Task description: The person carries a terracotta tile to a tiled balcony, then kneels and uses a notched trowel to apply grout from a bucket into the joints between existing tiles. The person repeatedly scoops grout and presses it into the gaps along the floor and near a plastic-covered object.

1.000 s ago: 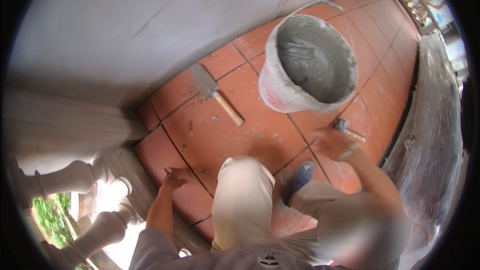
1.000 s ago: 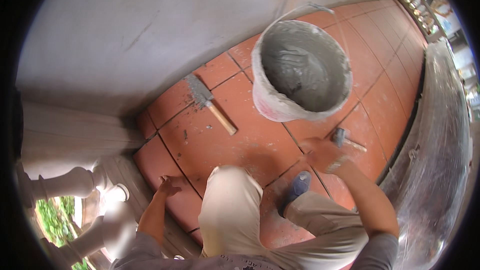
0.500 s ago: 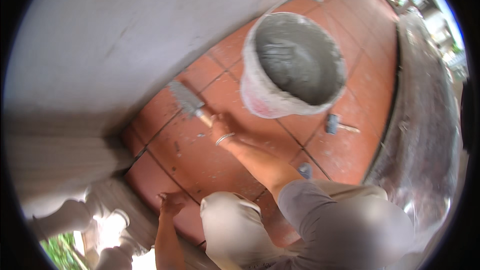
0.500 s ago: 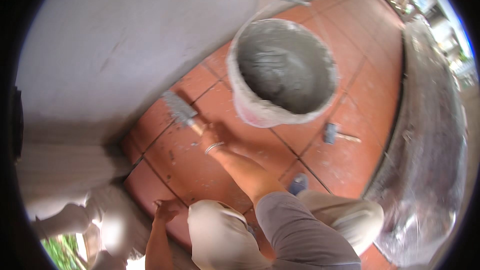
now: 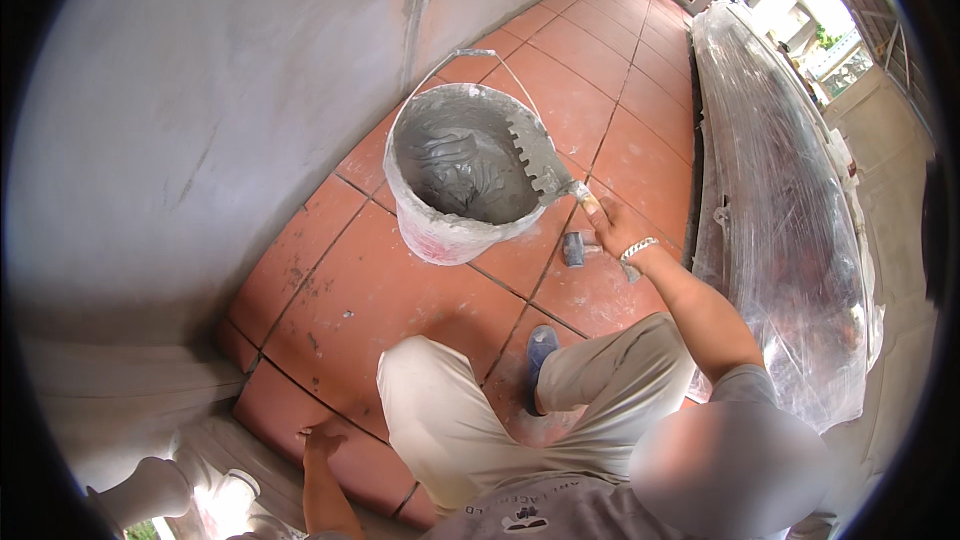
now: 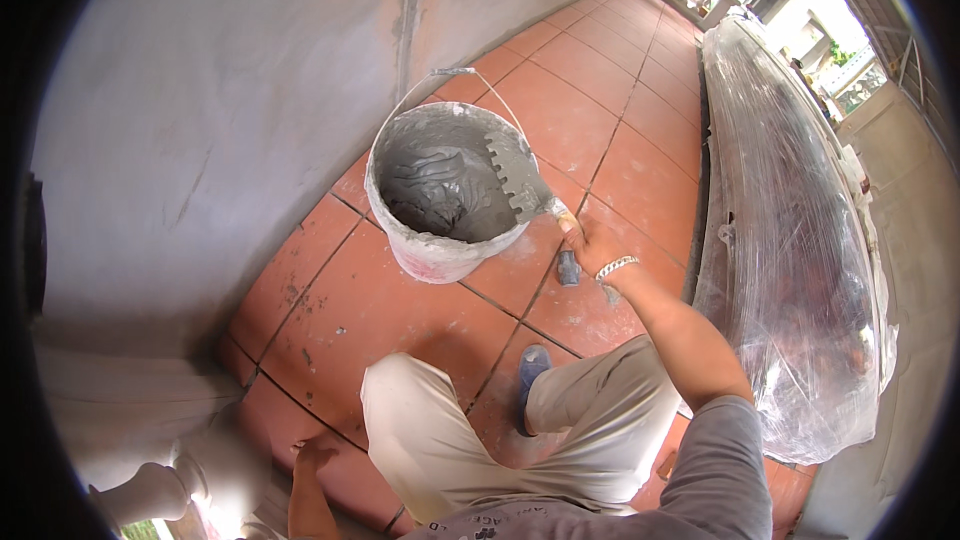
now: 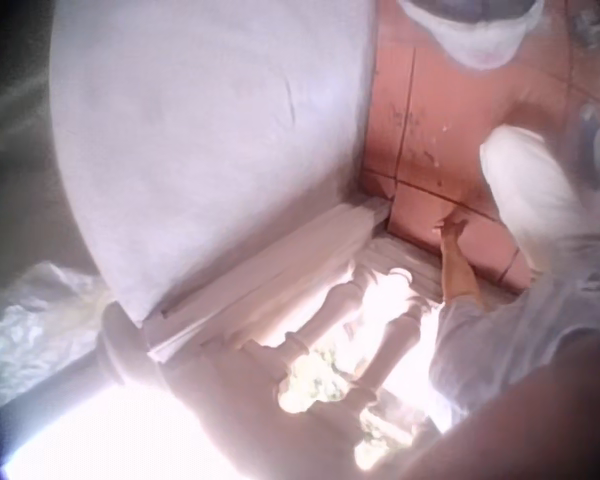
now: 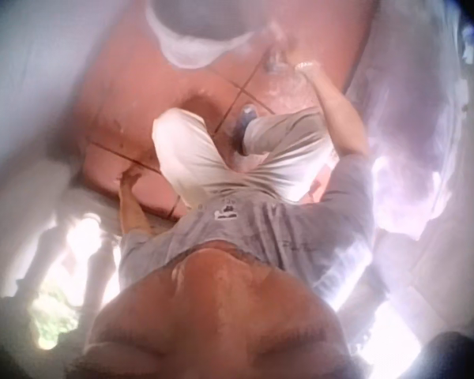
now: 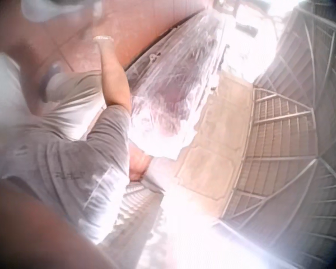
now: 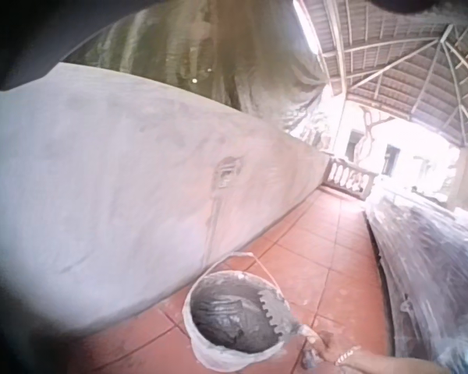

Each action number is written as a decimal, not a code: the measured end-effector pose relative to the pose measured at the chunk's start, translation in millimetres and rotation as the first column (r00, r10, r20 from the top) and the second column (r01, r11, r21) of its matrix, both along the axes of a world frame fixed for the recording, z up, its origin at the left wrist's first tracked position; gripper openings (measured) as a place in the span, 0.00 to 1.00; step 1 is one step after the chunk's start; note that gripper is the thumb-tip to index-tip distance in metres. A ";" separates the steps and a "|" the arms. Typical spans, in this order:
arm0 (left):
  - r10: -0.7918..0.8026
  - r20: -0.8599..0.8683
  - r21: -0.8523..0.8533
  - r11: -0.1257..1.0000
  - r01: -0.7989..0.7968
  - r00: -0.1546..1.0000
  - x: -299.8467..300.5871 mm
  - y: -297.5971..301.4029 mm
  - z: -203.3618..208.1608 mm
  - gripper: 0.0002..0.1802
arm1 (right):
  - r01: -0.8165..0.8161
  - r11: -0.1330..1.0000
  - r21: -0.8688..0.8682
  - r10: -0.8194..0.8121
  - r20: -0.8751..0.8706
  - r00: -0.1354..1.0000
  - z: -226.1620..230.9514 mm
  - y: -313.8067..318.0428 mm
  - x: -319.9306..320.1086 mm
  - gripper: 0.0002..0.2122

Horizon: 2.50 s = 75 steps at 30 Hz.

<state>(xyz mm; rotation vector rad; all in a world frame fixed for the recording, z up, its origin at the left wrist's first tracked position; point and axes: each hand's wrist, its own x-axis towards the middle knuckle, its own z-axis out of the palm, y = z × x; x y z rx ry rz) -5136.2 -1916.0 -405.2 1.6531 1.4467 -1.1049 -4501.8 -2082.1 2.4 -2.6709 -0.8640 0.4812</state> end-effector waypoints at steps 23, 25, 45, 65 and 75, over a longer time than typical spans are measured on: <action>-0.033 0.112 0.050 0.998 0.028 0.993 -17.5 -1.4 -29.9 0.67 | -0.018 0.944 -0.329 0.009 -0.030 1.000 97.7 -109.4 0.8 0.23; -0.002 -0.018 0.061 0.998 0.003 1.000 -12.4 -5.7 -23.9 0.68 | 0.094 0.975 -0.204 -0.088 0.036 0.995 86.0 -115.4 2.6 0.19; 0.158 0.054 -0.049 0.987 -0.155 0.986 -5.4 3.3 6.8 0.66 | -0.357 0.932 -0.059 0.362 0.126 0.924 -131.4 -91.7 65.4 0.11; -0.100 0.047 0.170 0.981 0.091 0.994 68.2 24.2 26.2 0.52 | 0.520 0.850 0.088 -0.463 -0.347 0.816 -181.1 -400.1 -95.2 0.13; -0.552 0.082 0.097 0.833 0.545 0.830 217.7 80.2 61.1 0.46 | 0.796 0.605 -0.030 -0.758 -0.328 0.564 -112.1 -426.5 -52.1 0.18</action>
